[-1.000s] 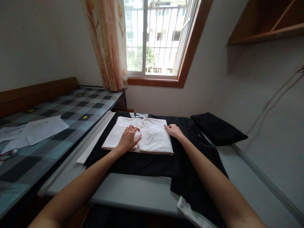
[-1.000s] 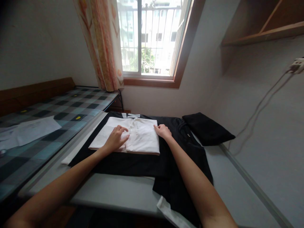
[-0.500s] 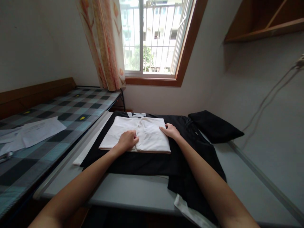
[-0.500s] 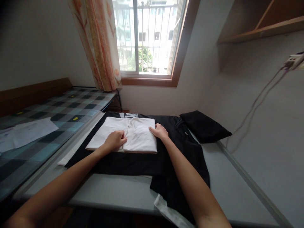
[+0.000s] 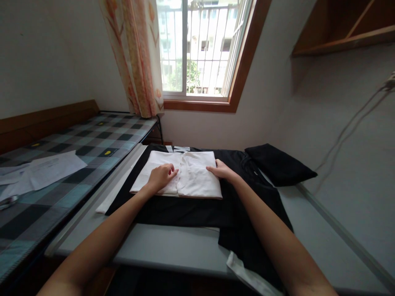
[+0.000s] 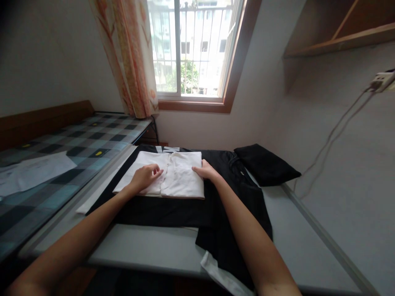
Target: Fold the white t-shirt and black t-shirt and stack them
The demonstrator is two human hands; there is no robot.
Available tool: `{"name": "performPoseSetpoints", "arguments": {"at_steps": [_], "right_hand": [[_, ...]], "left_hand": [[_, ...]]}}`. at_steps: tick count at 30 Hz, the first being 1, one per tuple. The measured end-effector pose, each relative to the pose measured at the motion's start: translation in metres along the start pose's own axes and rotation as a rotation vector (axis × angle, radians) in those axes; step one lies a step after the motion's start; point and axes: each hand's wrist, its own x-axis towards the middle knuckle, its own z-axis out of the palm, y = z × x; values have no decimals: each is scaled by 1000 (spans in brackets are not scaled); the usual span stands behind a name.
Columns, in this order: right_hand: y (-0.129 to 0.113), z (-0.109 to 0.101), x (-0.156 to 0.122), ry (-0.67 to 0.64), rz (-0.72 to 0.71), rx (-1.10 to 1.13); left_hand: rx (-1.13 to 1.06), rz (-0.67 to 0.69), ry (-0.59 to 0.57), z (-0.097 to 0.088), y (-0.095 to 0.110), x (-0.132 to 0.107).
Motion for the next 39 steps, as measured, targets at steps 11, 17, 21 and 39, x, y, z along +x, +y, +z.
{"name": "performPoseSetpoints", "arguments": {"at_steps": [11, 17, 21, 39], "right_hand": [[36, -90, -12, 219, -5, 254], [89, -95, -17, 128, 167, 181], [82, -98, -14, 113, 217, -19], [-116, -68, -14, 27, -111, -129]], "left_hand": [[-266, 123, 75, 3, -5, 0], [-149, 310, 88, 24, 1, -2], [-175, 307, 67, 34, -6, -1], [-1075, 58, 34, 18, 1, 3]]}}
